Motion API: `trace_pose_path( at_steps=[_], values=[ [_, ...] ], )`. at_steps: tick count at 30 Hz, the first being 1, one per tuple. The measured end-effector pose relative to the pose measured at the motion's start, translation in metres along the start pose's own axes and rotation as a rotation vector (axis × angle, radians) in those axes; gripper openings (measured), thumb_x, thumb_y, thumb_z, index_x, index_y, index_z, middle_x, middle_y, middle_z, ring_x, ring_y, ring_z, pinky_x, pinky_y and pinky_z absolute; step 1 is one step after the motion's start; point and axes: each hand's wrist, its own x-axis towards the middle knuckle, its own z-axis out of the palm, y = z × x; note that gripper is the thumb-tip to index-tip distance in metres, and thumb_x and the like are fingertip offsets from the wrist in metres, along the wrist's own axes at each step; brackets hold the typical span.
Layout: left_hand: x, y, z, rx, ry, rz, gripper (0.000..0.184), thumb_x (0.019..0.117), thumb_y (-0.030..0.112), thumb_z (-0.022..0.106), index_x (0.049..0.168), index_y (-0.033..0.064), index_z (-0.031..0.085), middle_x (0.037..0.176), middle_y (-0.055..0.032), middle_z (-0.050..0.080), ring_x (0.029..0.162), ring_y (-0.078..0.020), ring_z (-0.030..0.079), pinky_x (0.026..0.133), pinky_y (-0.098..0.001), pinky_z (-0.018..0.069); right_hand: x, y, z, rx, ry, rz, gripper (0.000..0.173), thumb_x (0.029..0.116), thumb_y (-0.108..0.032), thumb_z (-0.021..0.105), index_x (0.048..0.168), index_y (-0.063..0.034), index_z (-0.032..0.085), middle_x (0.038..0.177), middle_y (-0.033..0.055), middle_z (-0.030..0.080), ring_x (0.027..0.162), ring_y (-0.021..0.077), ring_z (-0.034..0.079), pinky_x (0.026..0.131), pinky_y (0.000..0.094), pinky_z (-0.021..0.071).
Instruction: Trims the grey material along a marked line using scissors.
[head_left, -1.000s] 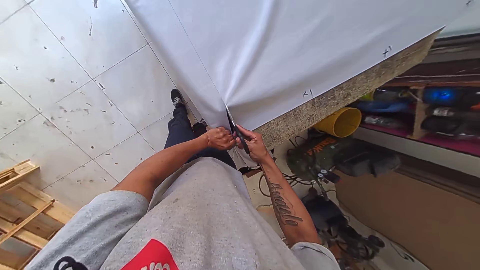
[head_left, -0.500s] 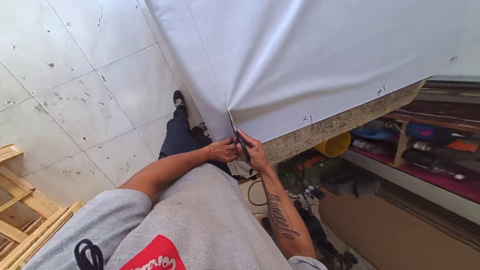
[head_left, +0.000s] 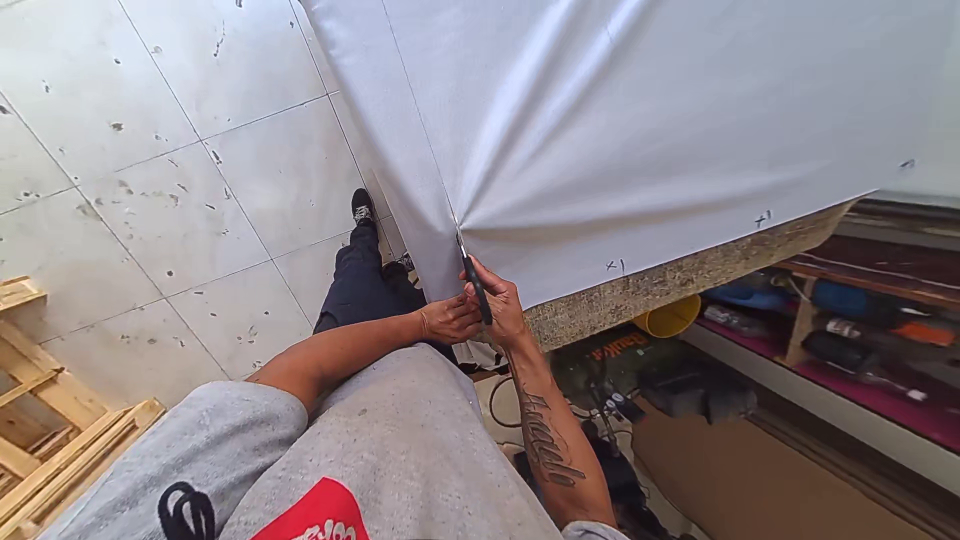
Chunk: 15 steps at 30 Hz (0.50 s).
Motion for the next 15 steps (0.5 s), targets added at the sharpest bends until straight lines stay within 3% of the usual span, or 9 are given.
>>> trace_pose_path(
  at_steps=[2, 4, 6, 10, 15],
  values=[
    [0.0, 0.002, 0.0, 0.001, -0.027, -0.003, 0.024, 0.1019, 0.018, 0.051, 0.108, 0.0136, 0.073, 0.116, -0.0078, 0.075, 0.118, -0.0268, 0.068, 0.107, -0.0443, 0.0498, 0.01, -0.004, 0.003, 0.0, -0.008, -0.026, 0.05, 0.0962, -0.011, 0.065, 0.141, 0.0098, 0.054, 0.118, 0.0098, 0.07, 0.088, 0.0071, 0.066, 0.079, 0.0226, 0.0572],
    [0.0, 0.0, 0.001, 0.013, -0.036, -0.003, 0.023, 0.1019, 0.018, 0.051, 0.107, 0.0141, 0.073, 0.115, -0.0066, 0.075, 0.117, -0.0252, 0.068, 0.105, -0.0419, 0.0508, 0.02, -0.009, 0.006, 0.028, -0.027, -0.025, 0.049, 0.0967, -0.009, 0.065, 0.141, 0.0102, 0.054, 0.113, 0.0086, 0.07, 0.074, 0.0056, 0.063, 0.066, 0.0215, 0.0558],
    [0.001, 0.001, 0.0, 0.004, -0.04, -0.005, 0.022, 0.1016, 0.017, 0.05, 0.103, 0.0139, 0.072, 0.118, -0.0064, 0.074, 0.118, -0.0254, 0.067, 0.106, -0.0418, 0.0503, 0.027, -0.016, 0.01, 0.054, -0.032, -0.004, 0.049, 0.0972, -0.009, 0.065, 0.142, 0.009, 0.054, 0.112, 0.0087, 0.07, 0.069, 0.0063, 0.061, 0.061, 0.0218, 0.0544],
    [0.002, 0.0, 0.001, -0.041, -0.047, -0.015, 0.022, 0.1016, 0.015, 0.05, 0.1, 0.0112, 0.071, 0.133, -0.0113, 0.069, 0.127, -0.0293, 0.062, 0.112, -0.0459, 0.0457, 0.054, -0.032, 0.018, 0.046, -0.037, -0.008, 0.048, 0.0977, -0.013, 0.064, 0.14, 0.0078, 0.055, 0.113, 0.0078, 0.069, 0.073, 0.0063, 0.062, 0.062, 0.0212, 0.0546],
    [0.003, -0.001, 0.001, -0.053, -0.049, 0.0, 0.023, 0.1008, 0.012, 0.049, 0.1, 0.0112, 0.071, 0.14, -0.0118, 0.065, 0.133, -0.0299, 0.058, 0.114, -0.0448, 0.0421, 0.077, -0.048, 0.029, 0.027, -0.056, -0.013, 0.049, 0.0964, -0.009, 0.065, 0.141, 0.0083, 0.054, 0.111, 0.0088, 0.07, 0.07, 0.0069, 0.062, 0.058, 0.022, 0.0541]
  ],
)
